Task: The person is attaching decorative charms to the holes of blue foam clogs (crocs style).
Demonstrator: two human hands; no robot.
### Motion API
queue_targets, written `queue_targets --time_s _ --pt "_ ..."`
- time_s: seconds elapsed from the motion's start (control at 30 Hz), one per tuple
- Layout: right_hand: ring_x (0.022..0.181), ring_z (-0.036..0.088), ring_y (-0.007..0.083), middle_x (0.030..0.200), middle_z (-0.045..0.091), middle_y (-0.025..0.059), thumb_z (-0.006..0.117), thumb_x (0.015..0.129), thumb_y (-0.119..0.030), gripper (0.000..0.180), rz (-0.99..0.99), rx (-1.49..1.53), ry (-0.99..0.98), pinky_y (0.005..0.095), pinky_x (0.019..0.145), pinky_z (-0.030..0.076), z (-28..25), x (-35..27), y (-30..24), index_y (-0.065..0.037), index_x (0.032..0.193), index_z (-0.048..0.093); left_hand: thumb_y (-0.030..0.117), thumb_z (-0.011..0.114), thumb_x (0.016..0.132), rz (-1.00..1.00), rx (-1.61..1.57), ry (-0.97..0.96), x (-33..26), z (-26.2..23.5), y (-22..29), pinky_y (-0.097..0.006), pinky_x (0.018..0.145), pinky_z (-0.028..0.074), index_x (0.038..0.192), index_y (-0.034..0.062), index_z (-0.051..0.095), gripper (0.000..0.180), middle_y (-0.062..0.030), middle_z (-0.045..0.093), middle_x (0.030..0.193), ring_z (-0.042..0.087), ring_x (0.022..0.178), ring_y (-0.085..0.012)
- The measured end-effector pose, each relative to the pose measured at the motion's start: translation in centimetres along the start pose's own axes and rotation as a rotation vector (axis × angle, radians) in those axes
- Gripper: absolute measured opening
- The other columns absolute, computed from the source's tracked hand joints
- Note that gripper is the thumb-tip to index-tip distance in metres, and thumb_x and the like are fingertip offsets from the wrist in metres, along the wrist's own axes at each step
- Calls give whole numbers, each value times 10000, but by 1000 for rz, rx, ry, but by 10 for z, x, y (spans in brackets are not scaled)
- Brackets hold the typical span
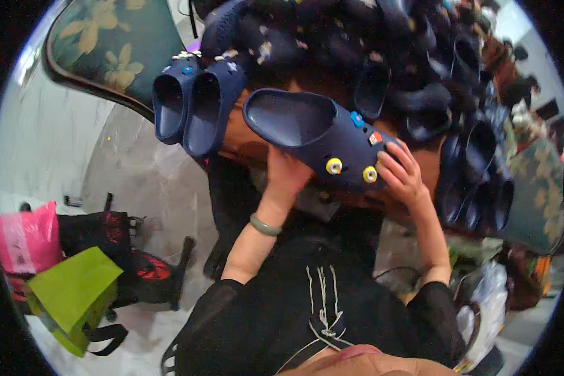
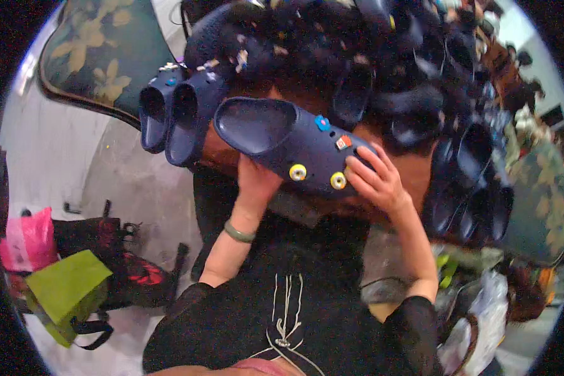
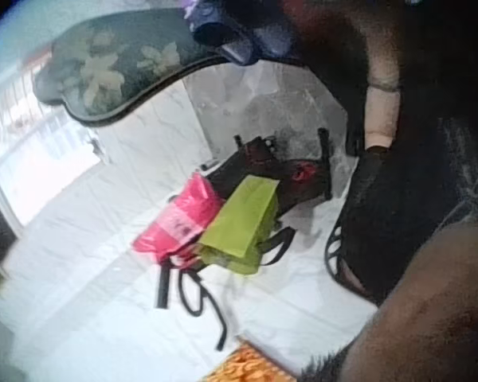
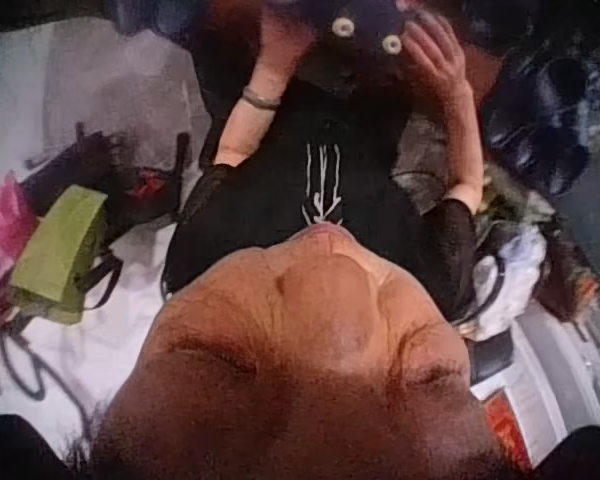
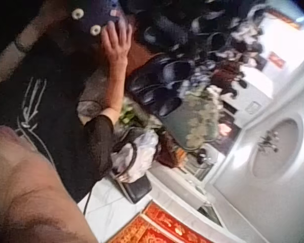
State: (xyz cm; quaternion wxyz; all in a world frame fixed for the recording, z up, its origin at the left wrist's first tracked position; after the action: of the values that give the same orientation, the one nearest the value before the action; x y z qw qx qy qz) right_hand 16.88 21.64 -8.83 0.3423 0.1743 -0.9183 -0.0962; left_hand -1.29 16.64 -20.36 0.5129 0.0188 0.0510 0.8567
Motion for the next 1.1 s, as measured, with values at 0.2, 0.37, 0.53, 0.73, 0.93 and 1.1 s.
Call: queue_targets --time_s 0.2,0.37,0.53,0.73,0.93,1.1 --pt "1212 519 335 1288 552 128 633 761 -54 418 244 160 16 477 1008 457 41 -44 15 -57 1171 553 334 394 994 -84 542 345 -70 -75 45 -437 878 488 1129 7 587 403 -157 652 1079 628 985 -274" --pt "1226 510 334 1265 557 135 543 670 146 588 516 253 71 401 1002 468 43 -47 34 -76 1214 562 393 412 990 -16 2005 348 -101 -15 89 -298 490 418 685 8 638 540 -49 574 536 546 469 -180" --pt "1232 508 322 1268 562 111 559 665 133 569 556 202 81 400 1002 467 43 -47 30 -83 1191 596 269 459 979 -252 1862 314 -98 52 65 -297 549 434 661 -11 625 455 -52 585 566 550 535 -130" --pt "1222 520 305 1248 576 100 563 696 130 520 559 282 70 388 996 474 50 -42 32 -78 1170 610 349 488 978 618 2599 67 -37 115 48 -380 673 462 863 -38 642 433 -193 640 809 613 751 -321" --pt "1108 575 352 1172 592 157 539 835 100 302 916 566 292 397 956 472 47 -73 63 -22 1105 597 460 545 910 76 2241 13 4 60 17 -469 717 433 886 -67 638 535 -303 574 800 584 813 -433" --pt "1069 579 368 1163 579 186 617 864 -36 281 906 413 233 397 916 479 57 -76 58 9 1135 558 413 577 896 153 1960 -45 31 39 21 -467 673 437 829 -81 617 500 -302 595 766 603 780 -442"
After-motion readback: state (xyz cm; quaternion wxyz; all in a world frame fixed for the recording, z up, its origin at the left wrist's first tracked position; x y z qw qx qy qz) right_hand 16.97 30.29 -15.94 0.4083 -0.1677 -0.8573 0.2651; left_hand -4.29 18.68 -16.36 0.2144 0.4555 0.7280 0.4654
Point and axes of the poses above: each hand's wrist, its own x-axis towards the middle knuckle, its own z-axis out of the palm, y = z × x, the point moved 10 cm from there along x, towards the middle knuckle
